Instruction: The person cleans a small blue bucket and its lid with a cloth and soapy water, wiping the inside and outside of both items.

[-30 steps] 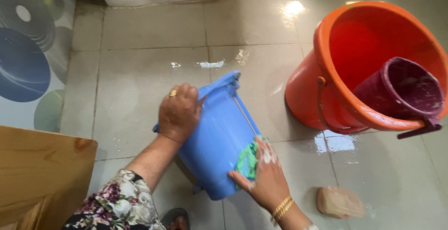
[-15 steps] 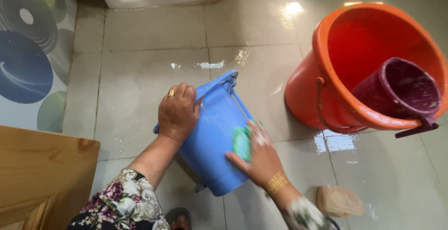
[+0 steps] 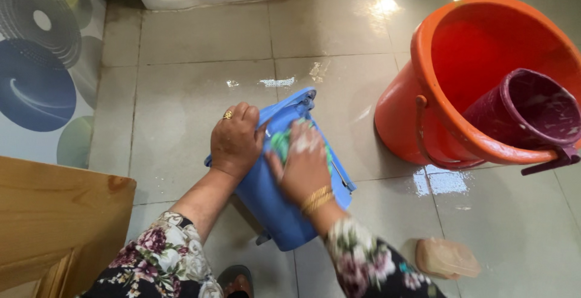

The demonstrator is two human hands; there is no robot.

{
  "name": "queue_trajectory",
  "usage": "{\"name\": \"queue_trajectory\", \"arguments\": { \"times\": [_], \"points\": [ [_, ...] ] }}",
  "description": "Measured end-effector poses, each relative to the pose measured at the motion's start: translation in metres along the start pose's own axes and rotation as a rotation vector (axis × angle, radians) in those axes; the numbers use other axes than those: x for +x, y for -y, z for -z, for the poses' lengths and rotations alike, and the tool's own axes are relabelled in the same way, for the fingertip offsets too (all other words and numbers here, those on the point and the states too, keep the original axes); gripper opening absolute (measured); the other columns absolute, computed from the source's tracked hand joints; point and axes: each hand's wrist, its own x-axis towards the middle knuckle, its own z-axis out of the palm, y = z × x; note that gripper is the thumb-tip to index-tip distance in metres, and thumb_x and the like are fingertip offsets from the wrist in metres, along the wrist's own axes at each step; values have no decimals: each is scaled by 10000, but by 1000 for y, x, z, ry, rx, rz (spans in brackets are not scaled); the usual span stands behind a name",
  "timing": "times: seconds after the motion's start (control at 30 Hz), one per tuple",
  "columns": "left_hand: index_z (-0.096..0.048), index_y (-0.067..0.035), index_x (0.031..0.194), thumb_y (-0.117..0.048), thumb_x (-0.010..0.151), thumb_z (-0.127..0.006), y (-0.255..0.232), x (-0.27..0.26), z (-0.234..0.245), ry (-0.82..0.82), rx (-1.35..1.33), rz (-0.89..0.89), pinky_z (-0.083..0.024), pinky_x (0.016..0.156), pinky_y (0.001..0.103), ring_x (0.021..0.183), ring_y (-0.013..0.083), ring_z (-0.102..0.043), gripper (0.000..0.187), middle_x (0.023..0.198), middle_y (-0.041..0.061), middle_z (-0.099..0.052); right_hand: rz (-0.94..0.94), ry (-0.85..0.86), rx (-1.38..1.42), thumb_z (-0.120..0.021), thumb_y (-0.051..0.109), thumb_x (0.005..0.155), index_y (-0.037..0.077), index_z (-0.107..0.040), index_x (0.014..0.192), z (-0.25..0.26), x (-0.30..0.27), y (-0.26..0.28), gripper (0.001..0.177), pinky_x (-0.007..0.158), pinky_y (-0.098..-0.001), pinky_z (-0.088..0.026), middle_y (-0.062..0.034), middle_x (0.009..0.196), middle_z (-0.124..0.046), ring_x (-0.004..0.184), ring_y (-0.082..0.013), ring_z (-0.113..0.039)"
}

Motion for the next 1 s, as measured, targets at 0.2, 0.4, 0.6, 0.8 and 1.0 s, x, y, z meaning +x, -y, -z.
{"name": "queue_trajectory", "arguments": {
  "times": [0.2, 0.4, 0.6, 0.8, 1.0],
  "points": [
    [-593, -78, 910, -202, 825, -762, 1, 1, 0, 12, -10, -52, -543, 728, 450, 883, 322, -640, 227, 919, 100, -603, 456, -8, -382, -668, 318, 853, 7, -441, 1503, 14, -113, 13, 756, 1198, -566, -229, -153, 1487, -509, 1405, -309, -432],
    [-609, -83, 918, -172, 842, -764, 3, 8, 1, 10, -73, -126, -550, 724, 447, 884, 318, -644, 194, 941, 93, -620, 172, 48, -23, -796, 575, 678, -103, -367, 1453, 12, -28, 5, 1116, 1137, -517, -259, -330, 1439, -457, 1341, -438, -404],
    [-623, -84, 932, -145, 818, -748, -5, 13, 4, 9, -64, -85, -557, 731, 444, 900, 323, -652, 180, 937, 93, -622, 0, 6, 200, -748, 526, 835, -86, -432, 1427, 4, 41, -23, 909, 1148, -502, -324, -335, 1486, -437, 1395, -471, -391],
    [-635, -84, 905, -197, 833, -772, -2, 6, 5, -5, -75, -52, -548, 719, 452, 879, 331, -652, 191, 909, 90, -637, 610, 25, -238, -673, 229, 862, 22, -514, 1384, -38, -104, 22, 584, 1264, -547, -296, -174, 1473, -558, 1454, -373, -477],
    [-636, -98, 896, -182, 833, -768, 8, 3, 8, 56, -88, -91, -549, 714, 440, 866, 311, -656, 169, 904, 75, -643, 349, 135, 12, -758, 451, 757, 2, -465, 1417, -13, -45, -3, 850, 1153, -542, -302, -236, 1367, -557, 1312, -426, -488]
  ]
}}
